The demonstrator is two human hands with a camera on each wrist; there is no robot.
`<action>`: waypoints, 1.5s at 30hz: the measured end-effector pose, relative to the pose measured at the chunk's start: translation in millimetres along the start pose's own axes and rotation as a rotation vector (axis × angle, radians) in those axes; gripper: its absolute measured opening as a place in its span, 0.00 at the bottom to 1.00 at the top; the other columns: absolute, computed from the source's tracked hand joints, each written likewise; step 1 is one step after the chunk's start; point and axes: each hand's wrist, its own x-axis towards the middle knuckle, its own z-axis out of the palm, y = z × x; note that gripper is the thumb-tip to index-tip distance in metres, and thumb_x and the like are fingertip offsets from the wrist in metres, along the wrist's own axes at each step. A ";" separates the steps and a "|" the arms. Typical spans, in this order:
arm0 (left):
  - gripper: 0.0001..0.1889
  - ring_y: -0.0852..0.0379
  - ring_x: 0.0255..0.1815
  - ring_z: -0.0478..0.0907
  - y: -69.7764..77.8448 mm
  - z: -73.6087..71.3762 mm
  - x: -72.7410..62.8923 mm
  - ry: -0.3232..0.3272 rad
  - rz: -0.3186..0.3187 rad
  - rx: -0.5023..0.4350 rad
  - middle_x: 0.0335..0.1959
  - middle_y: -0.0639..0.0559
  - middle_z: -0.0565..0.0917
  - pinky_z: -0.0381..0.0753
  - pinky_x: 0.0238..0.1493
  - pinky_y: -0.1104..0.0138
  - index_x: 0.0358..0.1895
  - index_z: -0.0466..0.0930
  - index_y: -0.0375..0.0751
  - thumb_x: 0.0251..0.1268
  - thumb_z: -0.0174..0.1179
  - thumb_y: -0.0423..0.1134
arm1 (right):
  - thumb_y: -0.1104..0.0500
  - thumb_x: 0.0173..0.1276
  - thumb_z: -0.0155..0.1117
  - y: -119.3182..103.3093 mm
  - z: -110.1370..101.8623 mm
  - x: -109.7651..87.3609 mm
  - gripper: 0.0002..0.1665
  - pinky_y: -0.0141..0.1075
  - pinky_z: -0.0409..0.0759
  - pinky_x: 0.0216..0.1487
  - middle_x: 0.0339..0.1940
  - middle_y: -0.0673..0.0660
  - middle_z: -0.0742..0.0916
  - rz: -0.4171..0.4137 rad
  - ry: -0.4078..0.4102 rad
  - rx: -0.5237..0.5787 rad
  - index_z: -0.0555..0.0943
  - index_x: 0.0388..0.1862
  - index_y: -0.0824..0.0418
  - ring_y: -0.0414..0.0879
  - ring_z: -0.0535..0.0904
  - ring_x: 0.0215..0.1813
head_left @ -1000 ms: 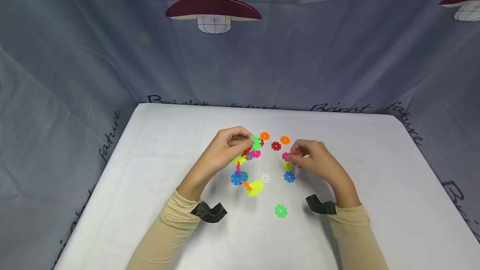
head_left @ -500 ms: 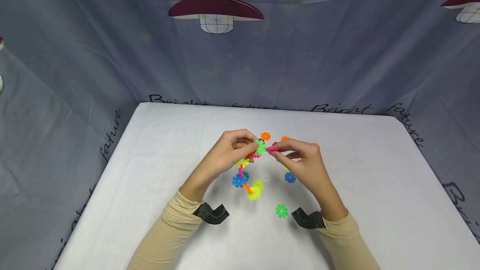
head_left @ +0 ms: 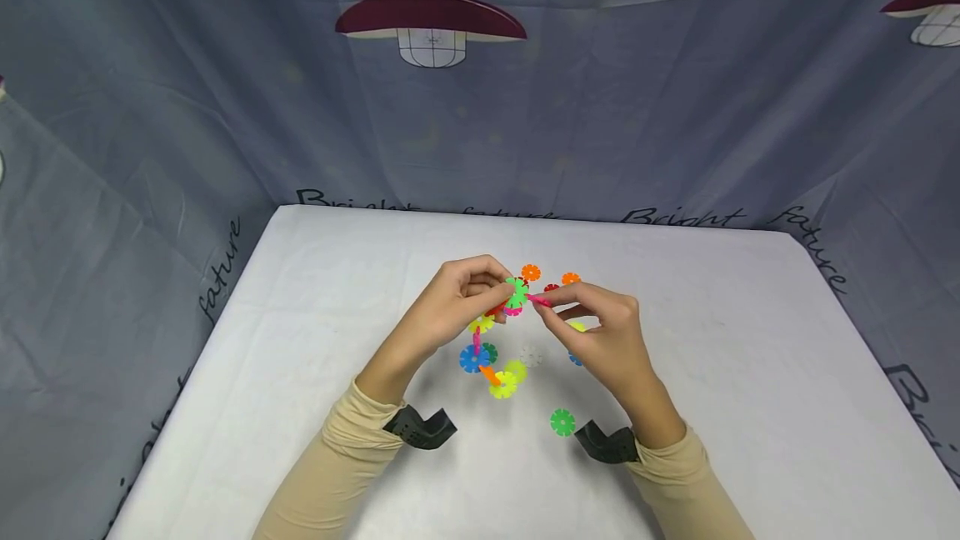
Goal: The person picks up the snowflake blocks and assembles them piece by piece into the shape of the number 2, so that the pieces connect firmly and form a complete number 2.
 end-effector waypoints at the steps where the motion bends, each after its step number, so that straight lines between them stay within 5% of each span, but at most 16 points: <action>1: 0.06 0.51 0.32 0.82 -0.1 -0.1 0.0 0.000 0.001 -0.002 0.33 0.38 0.84 0.84 0.46 0.60 0.46 0.83 0.41 0.75 0.61 0.38 | 0.75 0.52 0.78 -0.4 0.2 0.1 0.14 0.26 0.87 0.39 0.31 0.55 0.92 -0.007 0.002 0.000 0.89 0.35 0.60 0.37 0.88 0.37; 8: 0.06 0.51 0.32 0.82 -0.5 -0.2 -0.3 0.005 -0.006 -0.001 0.31 0.43 0.84 0.83 0.45 0.61 0.46 0.84 0.40 0.75 0.61 0.38 | 0.70 0.58 0.77 -0.6 0.8 0.0 0.09 0.27 0.87 0.40 0.32 0.55 0.92 -0.017 0.001 0.012 0.89 0.37 0.60 0.37 0.88 0.38; 16: 0.06 0.41 0.34 0.81 0.3 0.0 -0.1 0.035 0.006 -0.017 0.30 0.46 0.83 0.83 0.43 0.62 0.45 0.83 0.41 0.75 0.62 0.40 | 0.74 0.52 0.77 0.0 4.4 -0.6 0.13 0.27 0.87 0.37 0.30 0.55 0.91 -0.036 0.009 0.016 0.88 0.34 0.61 0.38 0.88 0.36; 24: 0.07 0.39 0.36 0.82 0.8 -0.1 0.0 0.001 0.000 -0.017 0.34 0.38 0.84 0.83 0.44 0.64 0.46 0.84 0.40 0.75 0.62 0.39 | 0.77 0.50 0.77 -0.4 2.7 -0.2 0.16 0.27 0.87 0.36 0.30 0.56 0.92 -0.024 0.023 0.009 0.88 0.33 0.61 0.39 0.88 0.36; 30: 0.07 0.49 0.31 0.82 -1.0 -1.6 -0.6 -0.006 -0.001 0.024 0.30 0.45 0.84 0.77 0.33 0.67 0.44 0.85 0.43 0.74 0.63 0.41 | 0.76 0.51 0.80 -0.5 0.5 0.5 0.17 0.26 0.87 0.39 0.32 0.54 0.93 -0.023 -0.030 -0.005 0.90 0.37 0.60 0.39 0.89 0.38; 36: 0.07 0.48 0.32 0.83 -2.2 -1.2 0.1 -0.030 0.007 -0.006 0.33 0.43 0.87 0.84 0.45 0.56 0.39 0.85 0.40 0.74 0.63 0.39 | 0.77 0.48 0.81 0.0 1.8 2.0 0.18 0.27 0.87 0.39 0.32 0.55 0.92 -0.116 -0.051 -0.018 0.89 0.37 0.63 0.46 0.90 0.34; 45: 0.06 0.53 0.29 0.83 0.3 2.8 1.4 -0.044 0.035 -0.072 0.30 0.50 0.85 0.84 0.45 0.63 0.39 0.83 0.36 0.74 0.62 0.36 | 0.77 0.46 0.81 -0.8 3.7 2.5 0.18 0.25 0.86 0.43 0.32 0.57 0.93 -0.193 0.016 -0.047 0.89 0.36 0.66 0.48 0.91 0.34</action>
